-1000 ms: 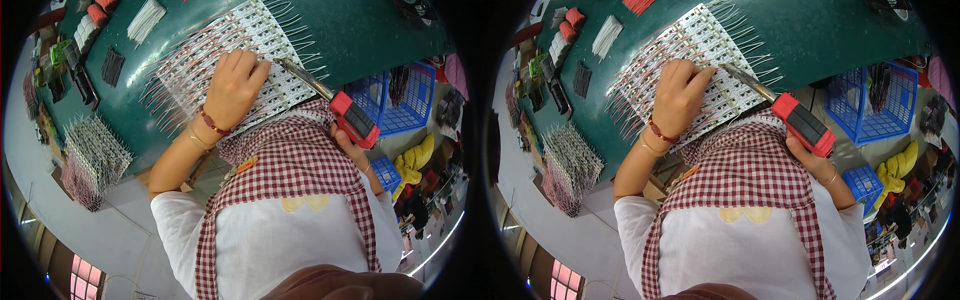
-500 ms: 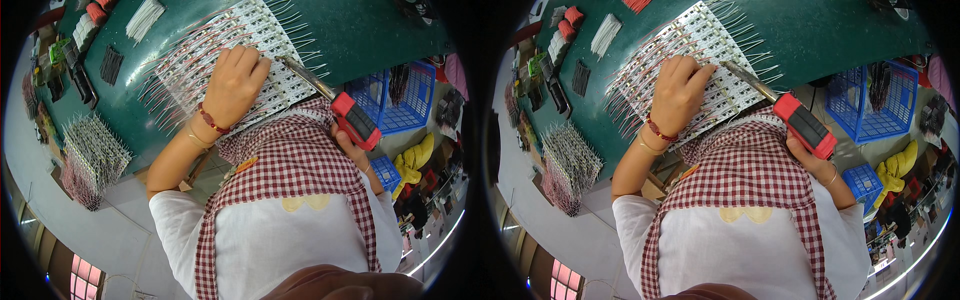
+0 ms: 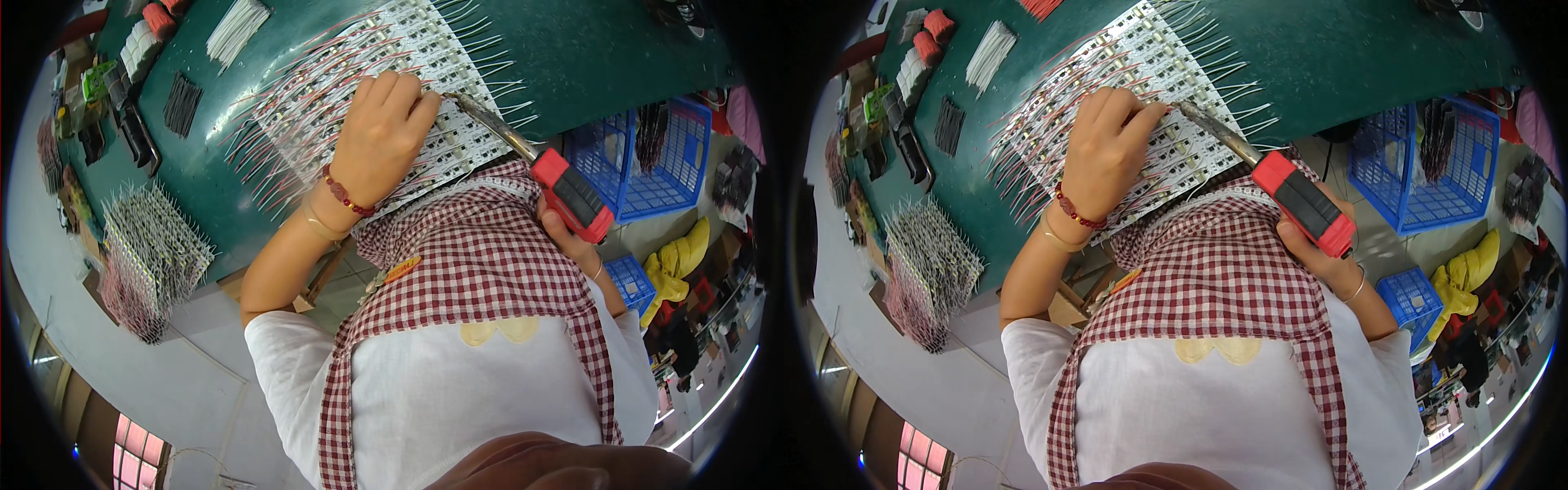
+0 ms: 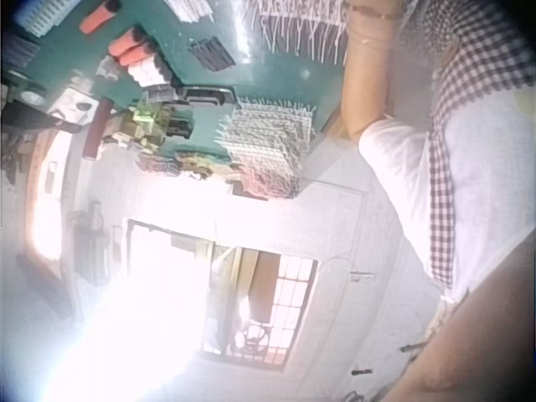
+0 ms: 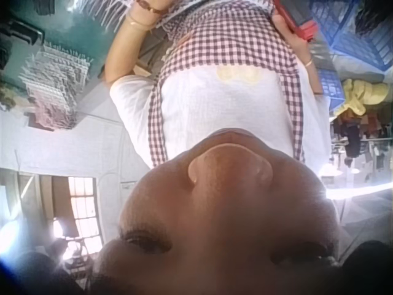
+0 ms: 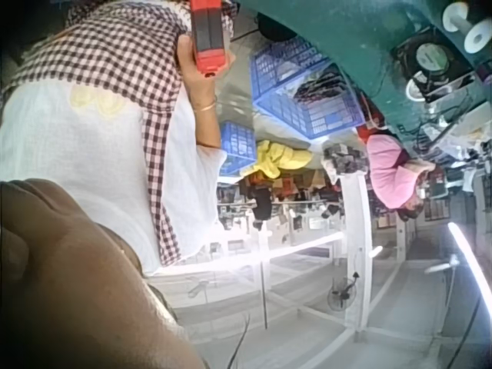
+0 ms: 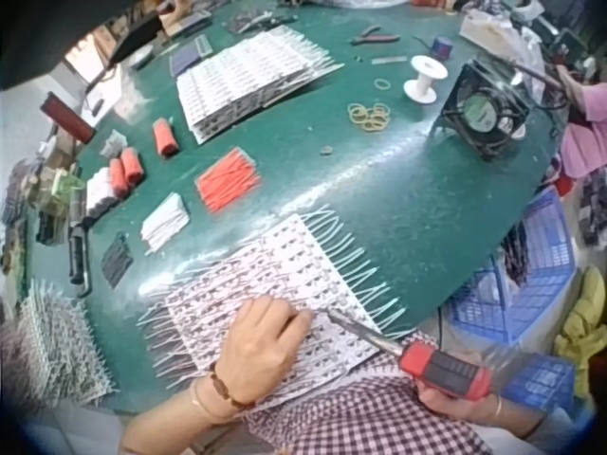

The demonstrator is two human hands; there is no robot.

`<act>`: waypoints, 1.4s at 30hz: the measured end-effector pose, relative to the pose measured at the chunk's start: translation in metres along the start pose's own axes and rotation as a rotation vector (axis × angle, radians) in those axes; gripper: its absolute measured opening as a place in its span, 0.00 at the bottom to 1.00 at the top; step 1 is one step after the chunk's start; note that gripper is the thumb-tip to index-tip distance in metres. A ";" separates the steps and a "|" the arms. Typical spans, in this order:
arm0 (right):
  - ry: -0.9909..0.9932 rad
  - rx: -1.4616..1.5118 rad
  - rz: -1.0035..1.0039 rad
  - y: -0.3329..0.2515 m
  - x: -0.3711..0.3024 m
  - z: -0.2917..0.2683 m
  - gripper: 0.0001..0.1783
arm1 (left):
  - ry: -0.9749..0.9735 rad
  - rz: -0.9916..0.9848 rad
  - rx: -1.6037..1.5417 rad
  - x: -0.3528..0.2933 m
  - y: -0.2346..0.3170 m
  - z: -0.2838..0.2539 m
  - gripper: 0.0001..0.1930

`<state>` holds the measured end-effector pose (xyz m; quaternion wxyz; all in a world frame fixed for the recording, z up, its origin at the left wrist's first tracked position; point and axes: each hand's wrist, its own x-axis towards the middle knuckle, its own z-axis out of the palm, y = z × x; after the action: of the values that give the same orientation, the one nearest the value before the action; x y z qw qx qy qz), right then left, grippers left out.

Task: The person solders wires onto a circuit board using a soldering iron, stacks the board, picks up wires from the table, and solders them onto another circuit board.

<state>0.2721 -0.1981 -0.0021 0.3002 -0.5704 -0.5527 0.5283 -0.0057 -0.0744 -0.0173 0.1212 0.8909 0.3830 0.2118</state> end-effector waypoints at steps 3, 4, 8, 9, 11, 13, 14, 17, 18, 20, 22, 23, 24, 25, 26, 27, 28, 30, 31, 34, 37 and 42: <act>-0.018 0.048 0.061 0.001 -0.003 -0.002 0.11 | 0.012 0.014 0.003 0.000 0.000 0.000 0.10; -0.019 0.047 0.060 0.002 -0.004 -0.003 0.11 | 0.006 0.015 0.014 0.000 0.000 0.000 0.10; -0.016 0.052 0.046 0.005 -0.008 -0.006 0.11 | 0.036 -0.019 0.007 0.001 0.000 0.000 0.12; -0.029 0.065 0.067 0.006 -0.008 -0.006 0.11 | 0.034 -0.015 0.009 0.002 0.000 0.001 0.12; -0.028 0.088 0.067 0.007 -0.009 -0.007 0.11 | 0.072 0.003 0.000 0.003 0.000 0.002 0.12; -0.028 0.111 0.067 0.008 -0.010 -0.007 0.12 | 0.060 -0.003 0.012 0.004 0.000 0.001 0.12; -0.014 0.114 0.055 0.008 -0.011 -0.007 0.12 | 0.057 -0.002 0.025 0.004 -0.001 0.000 0.12; -0.035 0.110 0.066 0.009 -0.014 -0.011 0.12 | 0.085 0.001 -0.005 0.002 0.000 -0.002 0.13; -0.072 0.103 0.089 0.009 -0.015 -0.012 0.12 | 0.089 0.010 -0.006 0.001 0.002 -0.004 0.13; -0.060 0.109 0.115 0.009 -0.019 -0.013 0.12 | 0.013 0.013 -0.004 -0.004 0.006 -0.006 0.11; -0.050 0.114 0.141 0.010 -0.020 -0.013 0.11 | 0.026 0.023 -0.019 -0.004 0.007 -0.003 0.12; -0.047 0.074 0.113 0.010 -0.019 -0.012 0.11 | 0.040 0.032 -0.036 -0.005 0.007 -0.001 0.12; -0.044 0.055 0.099 0.010 -0.019 -0.012 0.11 | 0.039 0.033 -0.033 -0.006 0.008 0.000 0.12; -0.041 0.035 0.084 0.010 -0.018 -0.012 0.11 | 0.027 0.024 -0.021 -0.006 0.008 0.000 0.12; -0.044 0.059 0.081 0.009 -0.017 -0.011 0.11 | 0.015 0.015 -0.010 -0.007 0.009 0.001 0.12; -0.047 0.084 0.078 0.009 -0.016 -0.011 0.12 | 0.015 0.016 -0.010 -0.007 0.009 0.002 0.12; -0.047 0.085 0.078 0.008 -0.015 -0.010 0.12 | 0.025 0.013 -0.018 -0.007 0.009 0.002 0.11; -0.047 0.086 0.084 0.006 -0.013 -0.010 0.13 | 0.035 0.010 -0.026 -0.007 0.010 0.002 0.11; -0.047 0.086 0.084 0.006 -0.012 -0.009 0.13 | 0.028 0.015 -0.019 -0.007 0.010 0.001 0.11; -0.030 0.064 0.051 0.004 -0.012 -0.010 0.13 | 0.016 0.018 -0.013 -0.006 0.011 0.000 0.10; -0.036 0.063 0.074 0.004 -0.012 -0.010 0.13 | 0.005 0.020 -0.017 -0.005 0.010 0.000 0.10; -0.032 0.003 0.020 0.007 -0.011 -0.009 0.12 | 0.004 0.030 -0.050 -0.005 0.008 0.000 0.10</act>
<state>0.2841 -0.2079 -0.0029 0.2867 -0.5669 -0.5511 0.5410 -0.0038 -0.0835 -0.0154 0.1395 0.8929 0.3644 0.2248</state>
